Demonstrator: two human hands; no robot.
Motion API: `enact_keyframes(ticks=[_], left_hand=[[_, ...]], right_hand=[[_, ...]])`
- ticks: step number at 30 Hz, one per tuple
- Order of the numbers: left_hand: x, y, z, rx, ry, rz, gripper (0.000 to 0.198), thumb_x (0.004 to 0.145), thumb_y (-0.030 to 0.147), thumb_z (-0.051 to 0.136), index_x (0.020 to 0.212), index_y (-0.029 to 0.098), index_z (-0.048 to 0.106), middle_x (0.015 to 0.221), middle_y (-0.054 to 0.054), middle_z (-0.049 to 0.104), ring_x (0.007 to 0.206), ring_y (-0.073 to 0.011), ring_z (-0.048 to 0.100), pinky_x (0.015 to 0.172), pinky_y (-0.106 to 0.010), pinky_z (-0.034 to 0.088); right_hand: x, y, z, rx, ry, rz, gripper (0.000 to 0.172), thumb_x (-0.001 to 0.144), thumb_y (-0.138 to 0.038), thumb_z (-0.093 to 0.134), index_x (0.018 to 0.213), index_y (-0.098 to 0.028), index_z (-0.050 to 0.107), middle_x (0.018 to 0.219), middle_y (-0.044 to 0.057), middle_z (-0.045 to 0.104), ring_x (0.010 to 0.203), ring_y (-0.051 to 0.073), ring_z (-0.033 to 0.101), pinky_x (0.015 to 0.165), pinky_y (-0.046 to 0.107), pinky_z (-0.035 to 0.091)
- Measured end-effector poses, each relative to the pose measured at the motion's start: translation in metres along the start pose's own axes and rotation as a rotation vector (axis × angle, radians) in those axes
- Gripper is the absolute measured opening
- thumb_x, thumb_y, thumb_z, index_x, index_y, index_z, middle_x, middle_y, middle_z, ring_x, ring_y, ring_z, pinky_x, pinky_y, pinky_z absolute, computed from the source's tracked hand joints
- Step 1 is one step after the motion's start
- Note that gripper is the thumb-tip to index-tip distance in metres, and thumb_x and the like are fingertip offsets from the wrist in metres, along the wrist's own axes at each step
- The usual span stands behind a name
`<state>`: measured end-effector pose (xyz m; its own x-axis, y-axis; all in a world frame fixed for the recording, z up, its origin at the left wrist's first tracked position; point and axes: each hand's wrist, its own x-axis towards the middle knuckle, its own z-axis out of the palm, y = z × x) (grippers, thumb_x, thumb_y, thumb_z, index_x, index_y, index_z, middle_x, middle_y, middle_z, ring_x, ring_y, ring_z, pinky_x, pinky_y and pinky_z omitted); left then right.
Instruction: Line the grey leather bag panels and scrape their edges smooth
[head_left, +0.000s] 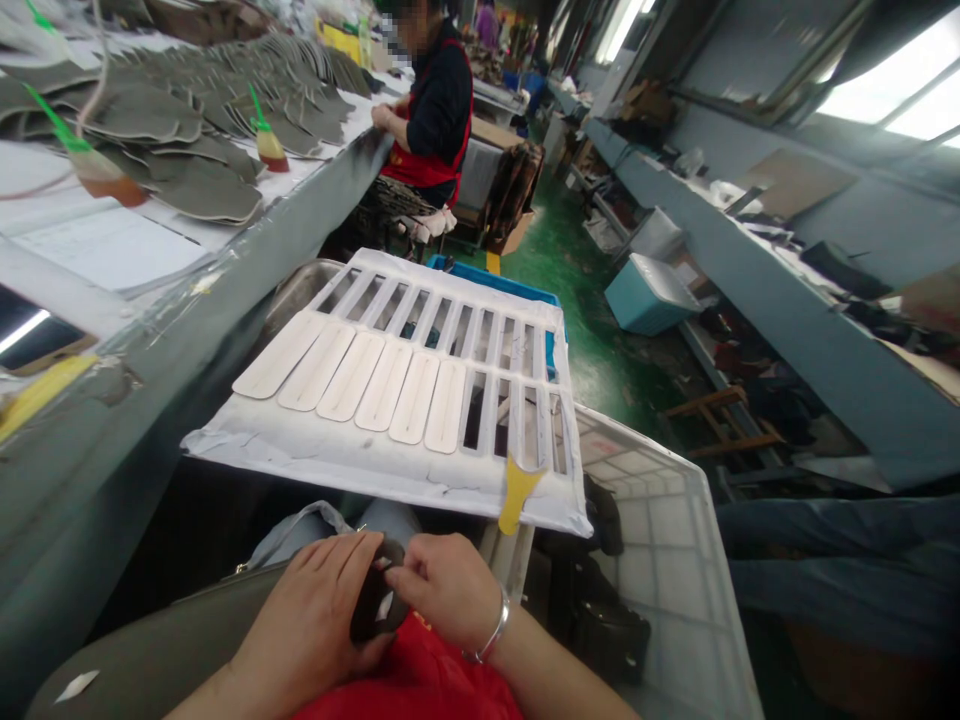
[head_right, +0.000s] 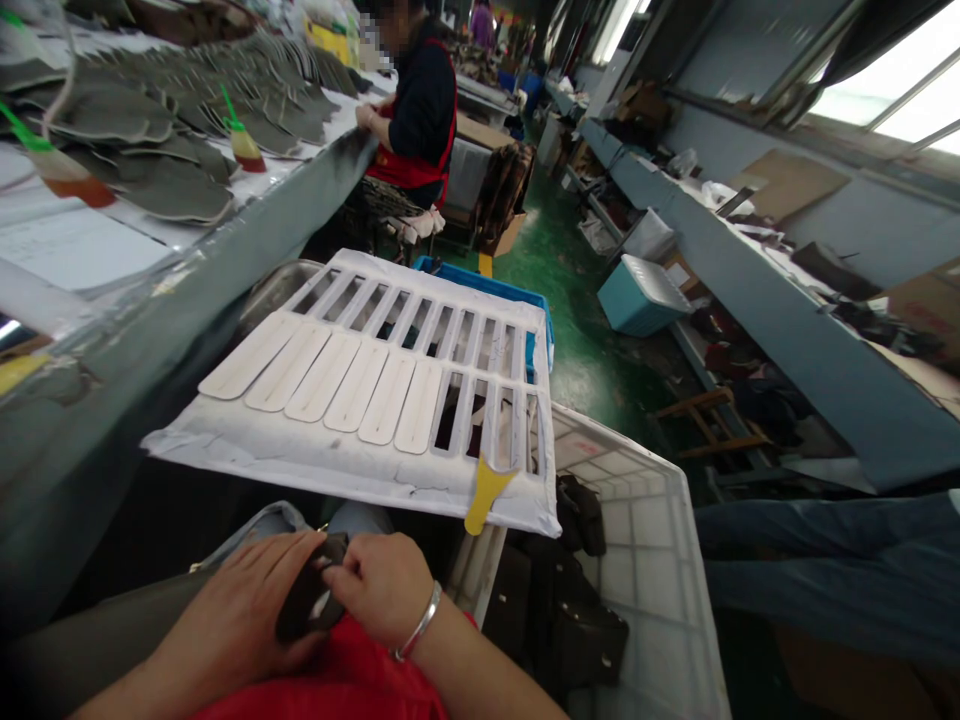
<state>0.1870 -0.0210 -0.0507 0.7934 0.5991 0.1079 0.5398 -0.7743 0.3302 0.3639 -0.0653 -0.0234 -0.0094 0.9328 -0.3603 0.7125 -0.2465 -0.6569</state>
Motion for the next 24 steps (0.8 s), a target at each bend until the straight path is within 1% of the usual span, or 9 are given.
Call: enact_keyframes(ticks=[6, 11, 14, 16, 17, 19, 21, 23, 24], left_hand=[[0.000, 0.001, -0.003, -0.011, -0.034, -0.003, 0.057, 0.064, 0.032, 0.060, 0.115, 0.008, 0.046, 0.109, -0.017, 0.060, 0.099, -0.0280, 0.056, 0.086, -0.042, 0.044], [0.000, 0.002, -0.004, -0.014, -0.050, -0.019, 0.057, 0.064, 0.033, 0.061, 0.114, 0.008, 0.048, 0.109, -0.016, 0.061, 0.099, -0.0278, 0.056, 0.087, -0.042, 0.044], [-0.005, -0.001, -0.005, -0.004, -0.027, 0.012, 0.070, 0.061, 0.040, 0.066, 0.121, 0.010, 0.045, 0.117, -0.016, 0.058, 0.105, -0.0291, 0.054, 0.090, -0.042, 0.042], [-0.015, -0.008, -0.011, 0.002, 0.027, 0.062, 0.081, 0.060, 0.047, 0.068, 0.128, 0.014, 0.039, 0.124, -0.013, 0.054, 0.110, -0.0296, 0.051, 0.094, -0.043, 0.040], [-0.024, -0.014, -0.017, 0.001, 0.061, 0.054, 0.081, 0.062, 0.050, 0.067, 0.129, 0.017, 0.037, 0.126, -0.012, 0.053, 0.112, -0.0290, 0.050, 0.096, -0.042, 0.039], [-0.047, -0.031, -0.036, -0.017, 0.140, -0.091, 0.066, 0.069, 0.051, 0.062, 0.125, 0.022, 0.041, 0.123, -0.008, 0.054, 0.110, -0.0261, 0.052, 0.094, -0.038, 0.040], [-0.079, -0.051, -0.059, -0.063, 0.221, -0.404, 0.047, 0.075, 0.050, 0.055, 0.113, 0.023, 0.049, 0.110, -0.005, 0.059, 0.098, -0.0228, 0.057, 0.084, -0.032, 0.046], [-0.114, -0.070, -0.080, -0.158, 0.264, -0.735, 0.038, 0.077, 0.054, 0.050, 0.099, 0.022, 0.052, 0.093, -0.003, 0.061, 0.083, -0.0204, 0.059, 0.070, -0.029, 0.047], [-0.131, -0.077, -0.088, -0.234, 0.263, -0.865, 0.037, 0.078, 0.055, 0.047, 0.093, 0.022, 0.053, 0.084, -0.002, 0.061, 0.076, -0.0192, 0.058, 0.065, -0.027, 0.046]], right_hand=[[0.000, -0.003, 0.001, -0.151, 0.000, -0.045, 0.027, 0.079, -0.037, 0.055, 0.060, -0.017, 0.055, 0.059, -0.002, 0.057, 0.054, 0.010, 0.048, 0.049, 0.023, 0.021], [-0.002, -0.006, 0.002, -0.239, 0.027, -0.034, 0.029, 0.079, -0.041, 0.053, 0.061, -0.018, 0.054, 0.059, -0.001, 0.057, 0.053, 0.011, 0.046, 0.049, 0.024, 0.018], [0.000, -0.006, 0.002, -0.193, 0.030, -0.013, 0.030, 0.077, -0.041, 0.055, 0.058, -0.018, 0.051, 0.058, -0.002, 0.055, 0.052, 0.009, 0.043, 0.049, 0.023, 0.018], [0.002, -0.005, 0.003, -0.145, 0.032, 0.015, 0.032, 0.076, -0.041, 0.057, 0.057, -0.017, 0.049, 0.057, -0.003, 0.053, 0.052, 0.009, 0.042, 0.048, 0.023, 0.019], [0.003, -0.006, 0.003, -0.122, 0.033, 0.028, 0.032, 0.076, -0.041, 0.057, 0.057, -0.017, 0.048, 0.056, -0.004, 0.052, 0.052, 0.008, 0.042, 0.048, 0.022, 0.020], [0.003, -0.006, 0.006, -0.086, 0.038, 0.051, 0.030, 0.076, -0.039, 0.057, 0.059, -0.018, 0.046, 0.055, -0.004, 0.051, 0.052, 0.009, 0.043, 0.048, 0.021, 0.023], [0.001, -0.004, 0.009, -0.079, 0.049, 0.079, 0.027, 0.076, -0.039, 0.057, 0.062, -0.019, 0.045, 0.054, -0.005, 0.049, 0.052, 0.010, 0.045, 0.049, 0.022, 0.027], [0.001, 0.003, 0.012, -0.115, 0.076, 0.112, 0.028, 0.077, -0.044, 0.056, 0.069, -0.019, 0.045, 0.055, -0.004, 0.048, 0.052, 0.012, 0.047, 0.050, 0.023, 0.033], [0.003, 0.007, 0.013, -0.124, 0.065, 0.114, 0.029, 0.077, -0.048, 0.055, 0.077, -0.020, 0.047, 0.058, -0.004, 0.050, 0.053, 0.013, 0.049, 0.051, 0.025, 0.037]])
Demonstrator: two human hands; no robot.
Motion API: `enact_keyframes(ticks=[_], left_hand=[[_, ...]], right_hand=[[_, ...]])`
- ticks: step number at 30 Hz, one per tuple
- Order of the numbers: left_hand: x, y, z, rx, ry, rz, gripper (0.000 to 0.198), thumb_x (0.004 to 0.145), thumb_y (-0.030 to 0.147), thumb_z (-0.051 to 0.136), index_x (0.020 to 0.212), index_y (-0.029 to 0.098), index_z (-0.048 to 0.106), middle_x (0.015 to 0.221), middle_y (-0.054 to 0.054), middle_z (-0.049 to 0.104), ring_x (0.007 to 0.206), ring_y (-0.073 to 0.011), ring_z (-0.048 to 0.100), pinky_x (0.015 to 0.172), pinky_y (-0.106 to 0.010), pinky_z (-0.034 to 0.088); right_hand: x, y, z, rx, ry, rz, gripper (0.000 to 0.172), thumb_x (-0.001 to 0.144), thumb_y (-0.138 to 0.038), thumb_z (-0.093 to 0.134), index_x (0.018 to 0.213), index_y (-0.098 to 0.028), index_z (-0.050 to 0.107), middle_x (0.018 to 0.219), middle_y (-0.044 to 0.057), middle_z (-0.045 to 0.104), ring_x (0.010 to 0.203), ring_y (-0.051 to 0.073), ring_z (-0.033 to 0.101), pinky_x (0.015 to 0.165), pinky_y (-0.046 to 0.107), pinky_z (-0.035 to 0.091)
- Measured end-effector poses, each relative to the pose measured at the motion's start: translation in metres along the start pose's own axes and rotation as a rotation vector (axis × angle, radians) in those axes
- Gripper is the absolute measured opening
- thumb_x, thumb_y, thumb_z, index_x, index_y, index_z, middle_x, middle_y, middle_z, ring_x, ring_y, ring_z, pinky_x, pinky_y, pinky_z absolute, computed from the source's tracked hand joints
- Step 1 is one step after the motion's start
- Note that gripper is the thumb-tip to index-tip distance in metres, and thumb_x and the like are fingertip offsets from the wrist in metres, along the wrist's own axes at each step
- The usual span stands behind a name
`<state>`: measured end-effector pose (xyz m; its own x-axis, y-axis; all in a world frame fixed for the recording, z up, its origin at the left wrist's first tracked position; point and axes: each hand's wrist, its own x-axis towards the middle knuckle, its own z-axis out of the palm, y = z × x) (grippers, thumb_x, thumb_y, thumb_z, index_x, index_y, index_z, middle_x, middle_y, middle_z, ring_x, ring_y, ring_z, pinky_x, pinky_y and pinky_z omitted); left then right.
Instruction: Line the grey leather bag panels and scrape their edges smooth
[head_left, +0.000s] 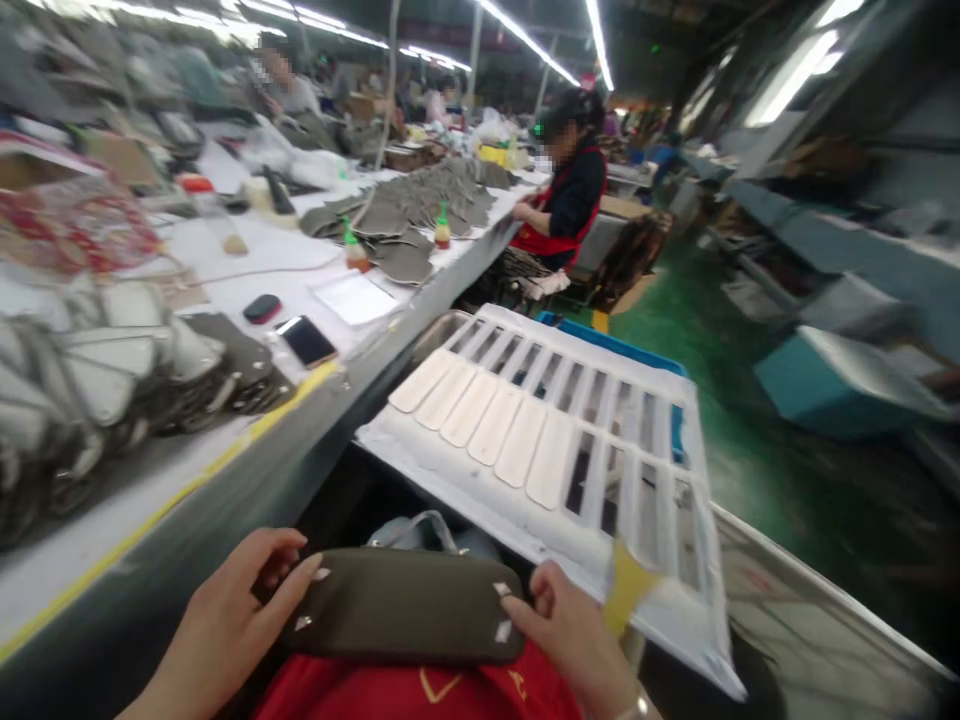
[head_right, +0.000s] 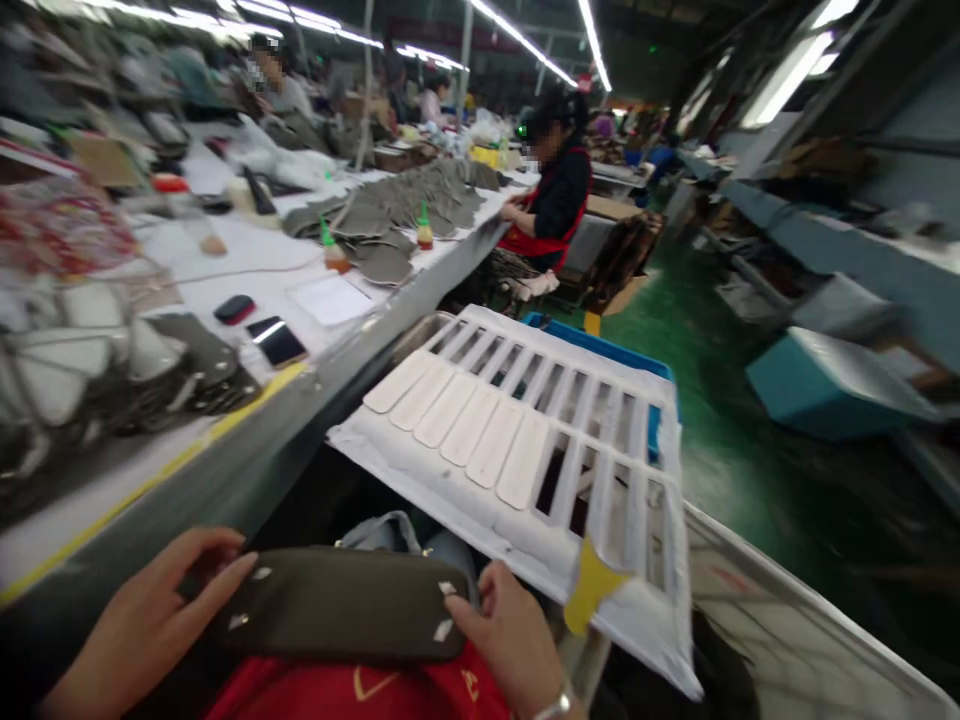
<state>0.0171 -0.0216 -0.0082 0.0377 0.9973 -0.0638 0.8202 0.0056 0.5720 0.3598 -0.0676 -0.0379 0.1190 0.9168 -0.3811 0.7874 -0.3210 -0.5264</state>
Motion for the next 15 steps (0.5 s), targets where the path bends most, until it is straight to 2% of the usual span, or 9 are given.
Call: enact_keyframes(ticks=[2, 3, 5, 7, 10, 12, 15], left_hand=[[-0.008, -0.025, -0.017, -0.155, -0.071, -0.200, 0.038, 0.080, 0.057, 0.043, 0.081, 0.021, 0.052, 0.068, 0.001, 0.055, 0.065, -0.0161, 0.053, 0.058, -0.024, 0.042], [-0.011, -0.034, -0.021, -0.249, -0.108, -0.266, 0.039, 0.081, 0.058, 0.041, 0.076, 0.020, 0.051, 0.062, 0.003, 0.050, 0.060, -0.0145, 0.050, 0.055, -0.023, 0.040], [-0.017, -0.045, -0.021, -0.420, -0.163, -0.345, 0.042, 0.080, 0.059, 0.041, 0.069, 0.019, 0.049, 0.055, 0.005, 0.041, 0.053, -0.0117, 0.042, 0.049, -0.021, 0.034], [-0.020, -0.048, -0.016, -0.534, -0.197, -0.367, 0.043, 0.079, 0.059, 0.043, 0.066, 0.018, 0.049, 0.054, 0.006, 0.038, 0.051, -0.0104, 0.037, 0.048, -0.021, 0.031], [-0.018, -0.046, -0.009, -0.619, -0.252, -0.321, 0.040, 0.078, 0.055, 0.047, 0.067, 0.017, 0.052, 0.059, 0.005, 0.046, 0.057, -0.0113, 0.041, 0.053, -0.021, 0.034], [-0.014, -0.046, -0.007, -0.630, -0.276, -0.293, 0.038, 0.077, 0.052, 0.049, 0.066, 0.016, 0.053, 0.062, 0.003, 0.050, 0.062, -0.0126, 0.045, 0.057, -0.022, 0.037], [-0.009, -0.049, -0.005, -0.611, -0.288, -0.295, 0.038, 0.074, 0.051, 0.054, 0.062, 0.015, 0.052, 0.060, 0.003, 0.051, 0.060, -0.0128, 0.045, 0.055, -0.022, 0.036]], right_hand=[[0.007, 0.004, 0.003, -0.012, 0.051, -0.041, 0.042, 0.076, -0.051, 0.055, 0.101, -0.018, 0.046, 0.081, 0.002, 0.059, 0.063, 0.016, 0.057, 0.060, 0.029, 0.046], [0.010, 0.002, 0.004, -0.035, 0.113, -0.119, 0.048, 0.077, -0.050, 0.054, 0.111, -0.018, 0.042, 0.095, 0.006, 0.059, 0.074, 0.018, 0.059, 0.067, 0.031, 0.049], [0.014, -0.014, 0.008, -0.123, 0.223, -0.351, 0.056, 0.079, -0.049, 0.052, 0.123, -0.018, 0.034, 0.114, 0.012, 0.054, 0.095, 0.023, 0.058, 0.079, 0.037, 0.049], [0.015, -0.044, 0.016, -0.236, 0.248, -0.633, 0.064, 0.079, -0.052, 0.051, 0.129, -0.017, 0.030, 0.122, 0.016, 0.049, 0.109, 0.029, 0.051, 0.086, 0.044, 0.046], [0.016, -0.099, 0.037, -0.336, 0.098, -0.931, 0.085, 0.071, -0.065, 0.054, 0.134, -0.015, 0.028, 0.131, 0.017, 0.043, 0.117, 0.034, 0.043, 0.092, 0.050, 0.042], [0.020, -0.128, 0.053, -0.360, -0.006, -0.971, 0.090, 0.067, -0.070, 0.054, 0.135, -0.014, 0.031, 0.134, 0.016, 0.041, 0.118, 0.034, 0.041, 0.095, 0.051, 0.039], [0.026, -0.149, 0.072, -0.383, -0.083, -0.941, 0.088, 0.068, -0.068, 0.055, 0.135, -0.014, 0.034, 0.135, 0.013, 0.041, 0.119, 0.032, 0.040, 0.099, 0.050, 0.036]])
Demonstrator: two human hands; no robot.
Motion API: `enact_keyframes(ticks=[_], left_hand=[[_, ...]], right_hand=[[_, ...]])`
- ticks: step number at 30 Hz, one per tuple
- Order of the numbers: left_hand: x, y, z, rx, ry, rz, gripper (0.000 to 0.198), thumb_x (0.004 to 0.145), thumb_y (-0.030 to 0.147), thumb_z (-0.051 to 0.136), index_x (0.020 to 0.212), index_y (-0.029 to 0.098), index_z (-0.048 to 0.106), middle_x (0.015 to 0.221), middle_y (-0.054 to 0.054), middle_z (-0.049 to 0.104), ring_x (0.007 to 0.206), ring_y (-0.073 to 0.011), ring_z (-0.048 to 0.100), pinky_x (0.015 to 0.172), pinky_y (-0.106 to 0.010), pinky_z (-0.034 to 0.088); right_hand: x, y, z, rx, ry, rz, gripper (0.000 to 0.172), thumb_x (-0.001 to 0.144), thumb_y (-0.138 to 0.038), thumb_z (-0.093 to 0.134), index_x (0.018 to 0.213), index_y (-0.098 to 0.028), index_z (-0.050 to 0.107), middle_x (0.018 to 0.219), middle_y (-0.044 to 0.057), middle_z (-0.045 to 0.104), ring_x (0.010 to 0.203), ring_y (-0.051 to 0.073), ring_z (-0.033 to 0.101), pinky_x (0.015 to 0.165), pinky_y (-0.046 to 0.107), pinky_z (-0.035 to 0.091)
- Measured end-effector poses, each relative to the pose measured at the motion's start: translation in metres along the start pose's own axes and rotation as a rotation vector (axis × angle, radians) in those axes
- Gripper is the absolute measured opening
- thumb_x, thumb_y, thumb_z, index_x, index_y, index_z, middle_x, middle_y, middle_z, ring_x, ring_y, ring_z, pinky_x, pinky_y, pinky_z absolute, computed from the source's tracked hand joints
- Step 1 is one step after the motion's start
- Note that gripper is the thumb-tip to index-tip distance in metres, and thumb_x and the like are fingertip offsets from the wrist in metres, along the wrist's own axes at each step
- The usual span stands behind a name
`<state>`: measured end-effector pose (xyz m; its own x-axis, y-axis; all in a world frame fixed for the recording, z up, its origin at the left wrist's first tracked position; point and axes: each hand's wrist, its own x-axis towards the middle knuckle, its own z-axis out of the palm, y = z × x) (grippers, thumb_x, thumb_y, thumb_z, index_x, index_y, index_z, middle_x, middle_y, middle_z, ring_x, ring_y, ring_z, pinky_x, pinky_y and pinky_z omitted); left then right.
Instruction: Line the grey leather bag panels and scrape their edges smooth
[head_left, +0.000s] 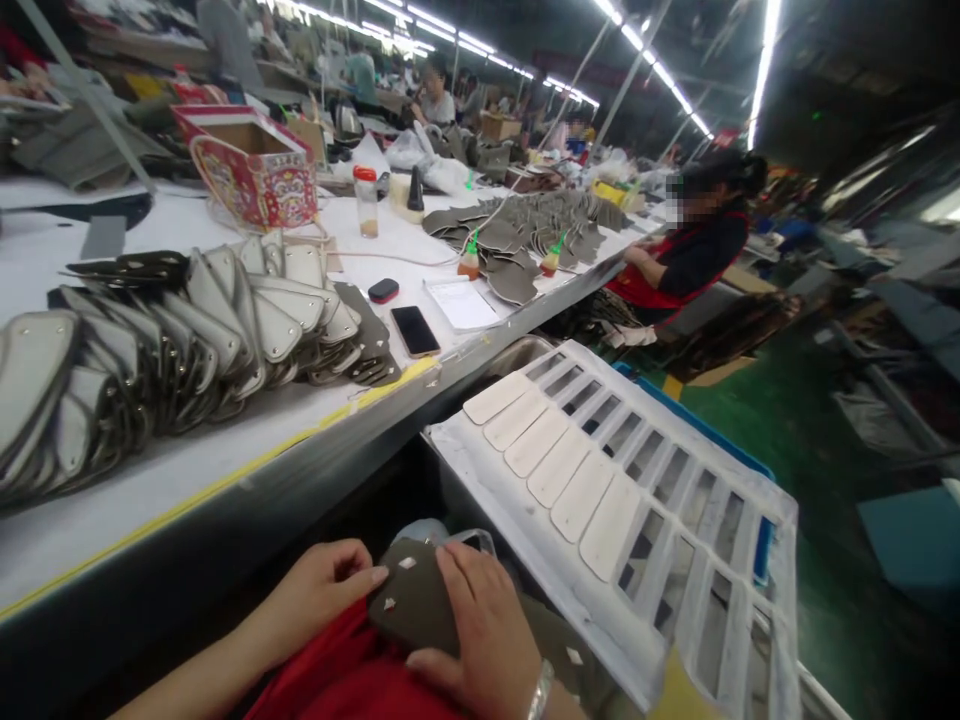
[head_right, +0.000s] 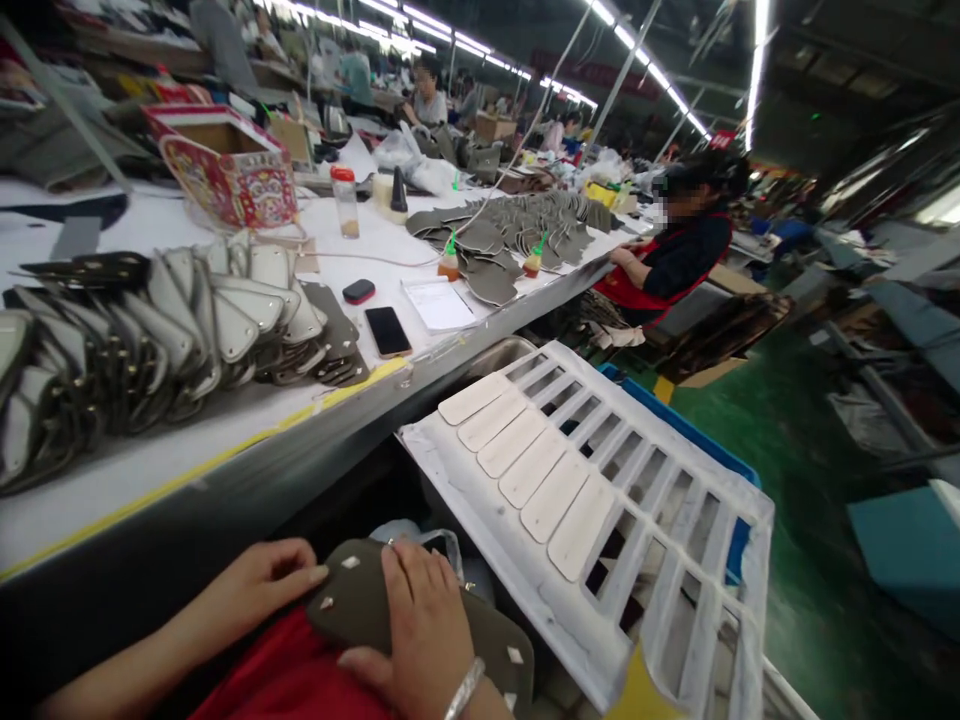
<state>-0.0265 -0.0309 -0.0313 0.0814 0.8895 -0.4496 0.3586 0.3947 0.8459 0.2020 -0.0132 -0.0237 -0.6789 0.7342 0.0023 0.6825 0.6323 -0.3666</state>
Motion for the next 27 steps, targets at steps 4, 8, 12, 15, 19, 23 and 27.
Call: enact_keyframes(ticks=[4, 8, 12, 15, 19, 23, 27], left_hand=[[0.002, -0.002, -0.003, 0.007, -0.006, -0.005, 0.036, 0.072, 0.049, 0.057, 0.063, 0.015, 0.054, 0.059, 0.003, 0.053, 0.057, -0.0124, 0.045, 0.053, -0.022, 0.035], [0.004, -0.001, -0.003, -0.002, -0.034, -0.024, 0.033, 0.070, 0.047, 0.060, 0.063, 0.014, 0.056, 0.057, 0.003, 0.054, 0.055, -0.0118, 0.045, 0.051, -0.021, 0.033], [0.007, 0.002, -0.001, 0.040, -0.023, -0.012, 0.032, 0.068, 0.045, 0.061, 0.057, 0.015, 0.052, 0.053, 0.005, 0.050, 0.052, -0.0107, 0.041, 0.048, -0.021, 0.030], [0.009, 0.002, 0.000, 0.034, -0.026, 0.001, 0.033, 0.071, 0.045, 0.057, 0.056, 0.016, 0.049, 0.053, 0.005, 0.047, 0.053, -0.0107, 0.040, 0.049, -0.021, 0.030], [0.009, 0.001, 0.002, 0.026, -0.006, 0.015, 0.033, 0.073, 0.044, 0.054, 0.056, 0.017, 0.046, 0.053, 0.005, 0.045, 0.053, -0.0113, 0.039, 0.050, -0.022, 0.030], [0.009, 0.001, 0.005, 0.025, 0.009, 0.005, 0.031, 0.073, 0.042, 0.053, 0.055, 0.018, 0.044, 0.053, 0.005, 0.045, 0.054, -0.0118, 0.039, 0.050, -0.022, 0.030], [0.009, -0.001, 0.009, 0.068, 0.033, 0.013, 0.029, 0.073, 0.038, 0.052, 0.055, 0.019, 0.041, 0.053, 0.005, 0.043, 0.054, -0.0120, 0.039, 0.049, -0.022, 0.029]], right_hand=[[0.008, -0.002, 0.008, -0.036, -0.046, 0.014, 0.087, 0.068, -0.064, 0.058, 0.133, -0.010, 0.037, 0.133, 0.017, 0.042, 0.118, 0.033, 0.041, 0.095, 0.051, 0.038], [0.008, -0.001, 0.008, -0.061, -0.064, -0.018, 0.084, 0.070, -0.062, 0.057, 0.133, -0.010, 0.036, 0.134, 0.018, 0.041, 0.117, 0.033, 0.041, 0.093, 0.050, 0.039], [0.008, -0.002, 0.008, -0.061, -0.058, -0.008, 0.084, 0.071, -0.064, 0.055, 0.134, -0.011, 0.035, 0.134, 0.017, 0.040, 0.118, 0.033, 0.041, 0.093, 0.050, 0.039], [0.007, -0.001, 0.011, -0.033, -0.030, 0.003, 0.085, 0.071, -0.069, 0.050, 0.134, -0.014, 0.035, 0.134, 0.015, 0.042, 0.117, 0.033, 0.042, 0.093, 0.050, 0.039], [0.007, 0.001, 0.014, -0.009, -0.001, 0.000, 0.086, 0.070, -0.072, 0.047, 0.135, -0.017, 0.035, 0.134, 0.012, 0.043, 0.118, 0.031, 0.042, 0.094, 0.048, 0.039], [0.007, 0.003, 0.015, -0.012, 0.016, -0.014, 0.086, 0.070, -0.072, 0.048, 0.135, -0.017, 0.036, 0.133, 0.013, 0.043, 0.117, 0.032, 0.043, 0.094, 0.047, 0.038], [0.008, 0.004, 0.015, -0.002, -0.002, -0.009, 0.087, 0.070, -0.074, 0.046, 0.135, -0.017, 0.035, 0.134, 0.013, 0.043, 0.118, 0.032, 0.042, 0.094, 0.048, 0.038]])
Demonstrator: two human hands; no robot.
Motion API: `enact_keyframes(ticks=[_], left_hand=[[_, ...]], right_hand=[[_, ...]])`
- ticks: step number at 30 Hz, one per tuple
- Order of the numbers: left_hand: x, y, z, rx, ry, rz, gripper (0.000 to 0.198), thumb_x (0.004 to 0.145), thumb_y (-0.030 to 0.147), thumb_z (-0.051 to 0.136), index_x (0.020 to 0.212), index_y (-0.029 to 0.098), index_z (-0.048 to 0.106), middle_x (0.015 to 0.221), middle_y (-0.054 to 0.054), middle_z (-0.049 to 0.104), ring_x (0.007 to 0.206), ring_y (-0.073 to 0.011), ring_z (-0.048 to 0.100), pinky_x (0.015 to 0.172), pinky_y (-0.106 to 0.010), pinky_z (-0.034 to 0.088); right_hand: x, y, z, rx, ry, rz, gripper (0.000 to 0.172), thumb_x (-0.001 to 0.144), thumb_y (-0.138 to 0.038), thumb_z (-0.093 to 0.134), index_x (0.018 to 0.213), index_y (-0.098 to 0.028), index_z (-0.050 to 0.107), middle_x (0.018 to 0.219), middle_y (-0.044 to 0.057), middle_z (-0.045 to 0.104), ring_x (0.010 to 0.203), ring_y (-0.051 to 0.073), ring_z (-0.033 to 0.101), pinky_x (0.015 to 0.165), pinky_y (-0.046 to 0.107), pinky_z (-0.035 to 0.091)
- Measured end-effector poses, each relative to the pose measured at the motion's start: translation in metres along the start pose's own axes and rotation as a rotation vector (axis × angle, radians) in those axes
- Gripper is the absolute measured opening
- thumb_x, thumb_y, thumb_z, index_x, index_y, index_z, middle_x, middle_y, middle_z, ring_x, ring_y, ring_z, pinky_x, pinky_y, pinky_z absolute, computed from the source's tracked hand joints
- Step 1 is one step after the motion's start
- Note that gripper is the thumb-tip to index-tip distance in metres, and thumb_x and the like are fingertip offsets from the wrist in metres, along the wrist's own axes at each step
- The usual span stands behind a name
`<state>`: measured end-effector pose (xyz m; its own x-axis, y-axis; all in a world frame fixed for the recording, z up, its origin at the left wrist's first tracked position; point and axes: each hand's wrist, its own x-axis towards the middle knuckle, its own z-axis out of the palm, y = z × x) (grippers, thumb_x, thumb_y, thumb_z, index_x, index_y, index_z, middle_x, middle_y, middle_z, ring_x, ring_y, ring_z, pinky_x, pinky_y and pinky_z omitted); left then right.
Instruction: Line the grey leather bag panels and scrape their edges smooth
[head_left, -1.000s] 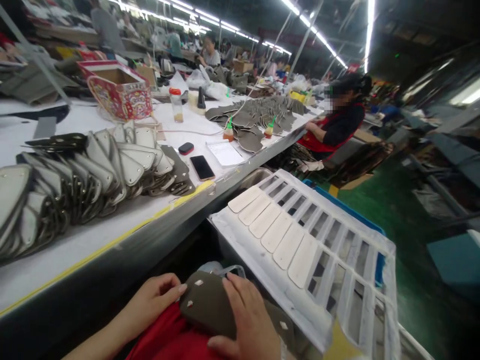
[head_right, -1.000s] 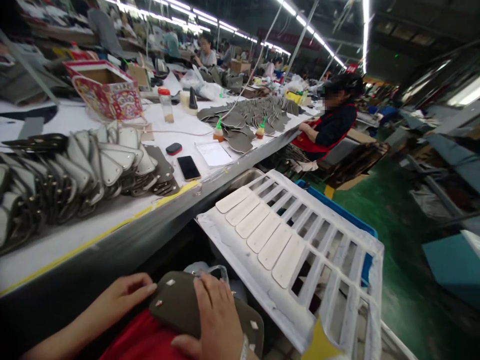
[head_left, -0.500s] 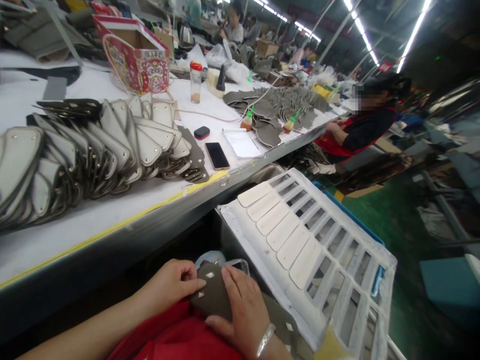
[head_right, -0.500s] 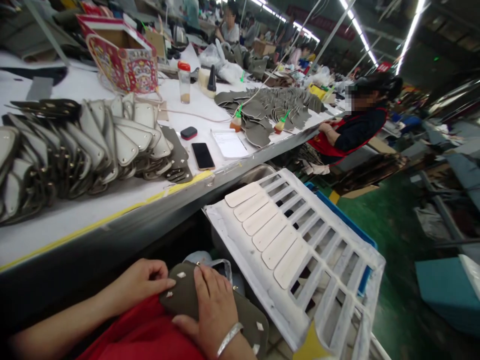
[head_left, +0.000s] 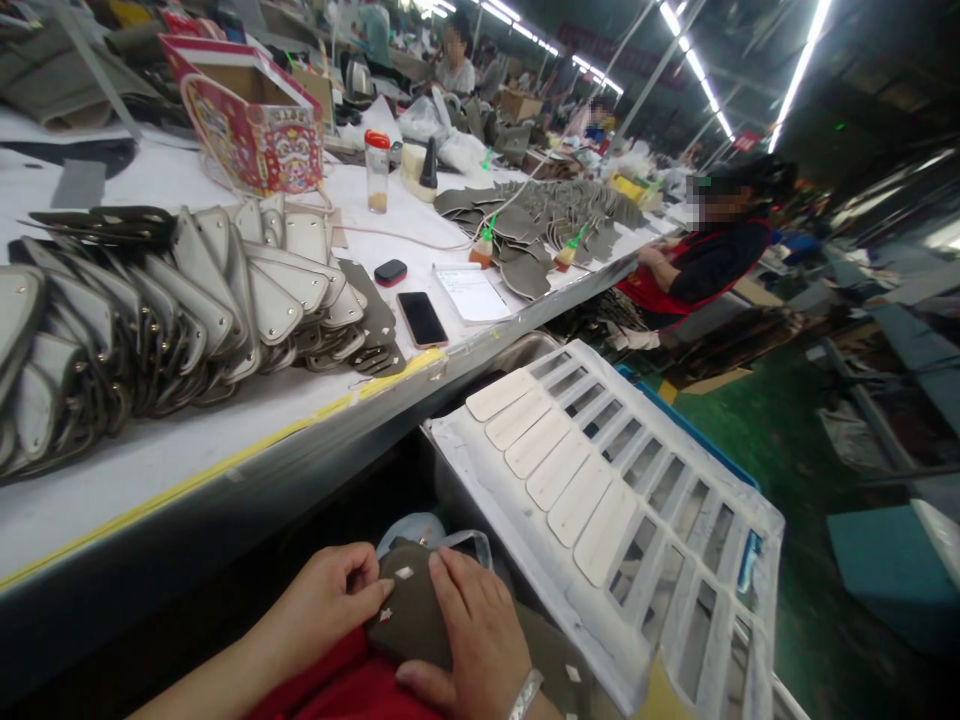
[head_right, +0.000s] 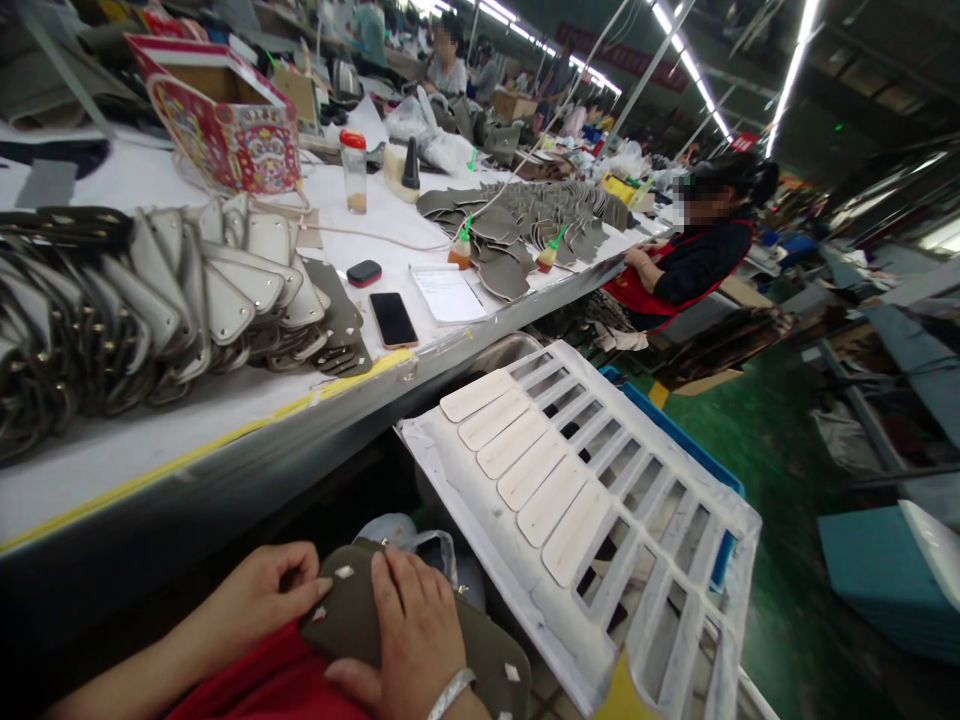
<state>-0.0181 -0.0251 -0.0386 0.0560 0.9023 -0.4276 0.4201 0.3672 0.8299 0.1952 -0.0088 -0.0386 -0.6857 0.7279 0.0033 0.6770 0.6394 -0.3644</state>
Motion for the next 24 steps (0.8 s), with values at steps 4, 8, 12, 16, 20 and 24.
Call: enact_keyframes(ticks=[4, 8, 12, 16, 20, 24], left_hand=[[0.002, -0.007, 0.001, 0.007, 0.008, 0.046, 0.027, 0.075, 0.036, 0.053, 0.059, 0.020, 0.038, 0.056, 0.006, 0.042, 0.055, -0.0117, 0.039, 0.051, -0.022, 0.031], [0.007, -0.010, -0.002, -0.032, -0.024, 0.090, 0.025, 0.077, 0.037, 0.053, 0.065, 0.021, 0.037, 0.058, 0.007, 0.041, 0.056, -0.0111, 0.038, 0.051, -0.022, 0.032], [0.007, -0.005, -0.004, 0.018, -0.024, 0.132, 0.027, 0.078, 0.040, 0.052, 0.066, 0.020, 0.038, 0.059, 0.007, 0.041, 0.057, -0.0113, 0.038, 0.053, -0.022, 0.033], [0.001, 0.005, -0.012, 0.165, -0.044, 0.142, 0.023, 0.078, 0.041, 0.051, 0.072, 0.021, 0.043, 0.064, 0.006, 0.049, 0.061, -0.0132, 0.047, 0.058, -0.025, 0.039], [-0.006, 0.021, -0.017, 0.349, -0.025, 0.249, 0.041, 0.074, 0.039, 0.057, 0.110, 0.021, 0.047, 0.105, -0.006, 0.059, 0.096, -0.0220, 0.055, 0.083, -0.035, 0.044], [-0.005, 0.038, 0.010, 0.612, -0.123, 0.593, 0.085, 0.061, 0.045, 0.068, 0.134, 0.024, 0.030, 0.137, -0.010, 0.039, 0.124, -0.0288, 0.035, 0.104, -0.044, 0.028]], right_hand=[[0.000, 0.000, -0.001, 0.005, -0.020, 0.018, 0.088, 0.070, -0.073, 0.047, 0.136, -0.017, 0.034, 0.135, 0.012, 0.042, 0.118, 0.032, 0.041, 0.094, 0.049, 0.038], [0.002, -0.002, -0.004, -0.014, 0.000, -0.012, 0.079, 0.074, -0.069, 0.047, 0.137, -0.024, 0.031, 0.140, 0.009, 0.035, 0.121, 0.032, 0.038, 0.093, 0.050, 0.038], [-0.003, -0.004, -0.012, -0.031, -0.071, -0.129, 0.066, 0.081, -0.061, 0.044, 0.137, -0.030, 0.030, 0.143, 0.002, 0.029, 0.128, 0.030, 0.027, 0.100, 0.052, 0.030], [-0.029, 0.008, -0.022, -0.019, -0.140, -0.046, 0.065, 0.080, -0.061, 0.046, 0.137, -0.034, 0.029, 0.144, -0.001, 0.027, 0.130, 0.028, 0.024, 0.102, 0.051, 0.027], [-0.067, 0.027, -0.031, -0.016, -0.126, 0.121, 0.093, 0.066, -0.064, 0.061, 0.140, -0.019, 0.026, 0.140, 0.013, 0.033, 0.124, 0.032, 0.034, 0.100, 0.050, 0.030], [-0.086, 0.034, -0.035, -0.015, -0.129, 0.219, 0.102, 0.056, -0.060, 0.069, 0.137, -0.010, 0.031, 0.135, 0.018, 0.038, 0.121, 0.034, 0.036, 0.100, 0.049, 0.030]])
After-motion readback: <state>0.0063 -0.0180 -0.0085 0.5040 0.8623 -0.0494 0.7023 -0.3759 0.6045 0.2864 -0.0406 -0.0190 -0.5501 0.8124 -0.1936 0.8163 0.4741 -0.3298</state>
